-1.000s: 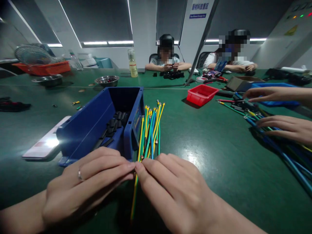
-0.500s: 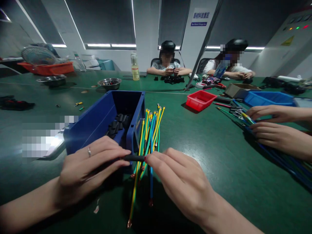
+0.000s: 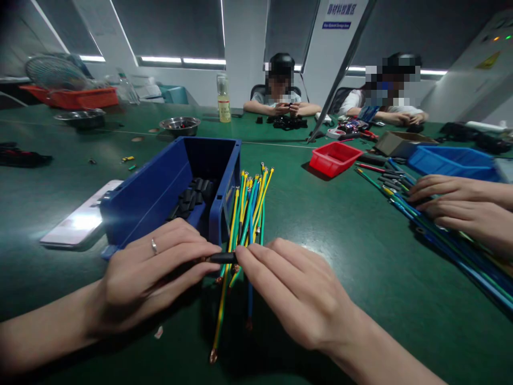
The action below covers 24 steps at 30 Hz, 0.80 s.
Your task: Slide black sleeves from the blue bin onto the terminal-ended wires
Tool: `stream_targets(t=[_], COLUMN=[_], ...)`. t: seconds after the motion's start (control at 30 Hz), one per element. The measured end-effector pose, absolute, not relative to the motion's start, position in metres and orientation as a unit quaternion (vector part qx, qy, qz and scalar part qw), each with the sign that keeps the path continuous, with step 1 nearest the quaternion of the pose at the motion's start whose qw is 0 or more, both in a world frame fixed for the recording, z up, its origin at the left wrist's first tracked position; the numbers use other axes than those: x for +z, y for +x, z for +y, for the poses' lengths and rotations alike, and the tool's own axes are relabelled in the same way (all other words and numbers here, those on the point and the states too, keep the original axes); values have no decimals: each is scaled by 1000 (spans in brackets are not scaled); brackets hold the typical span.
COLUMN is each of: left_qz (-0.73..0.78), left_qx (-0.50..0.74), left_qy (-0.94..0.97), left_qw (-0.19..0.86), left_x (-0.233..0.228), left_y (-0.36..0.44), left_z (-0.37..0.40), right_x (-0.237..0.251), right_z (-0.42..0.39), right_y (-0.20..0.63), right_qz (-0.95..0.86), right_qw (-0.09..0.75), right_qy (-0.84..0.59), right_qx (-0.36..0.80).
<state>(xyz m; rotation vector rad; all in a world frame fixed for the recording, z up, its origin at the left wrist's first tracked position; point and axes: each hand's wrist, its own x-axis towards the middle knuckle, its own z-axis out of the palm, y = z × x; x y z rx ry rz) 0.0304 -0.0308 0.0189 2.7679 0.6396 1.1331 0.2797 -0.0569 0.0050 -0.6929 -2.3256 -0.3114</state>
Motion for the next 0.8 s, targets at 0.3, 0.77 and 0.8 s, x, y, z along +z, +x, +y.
stream_targets(t=[0.3,0.77,0.8], left_qz=[227,479,487], left_qx=[367,145,123], left_qy=[902,863,865], left_qw=[21,-68,-22], left_x=[23,22,22], left_y=[25,19,20], left_z=[-29,-25,-24], right_x=[13,-7,-12], right_z=[-55,-1,5], right_y=[281,333,340], right_qz=[-876,-781,-773], right_qw=[331,316,308], right_qy=[-308,-530,-551], right_qx=[-171,-96,-61])
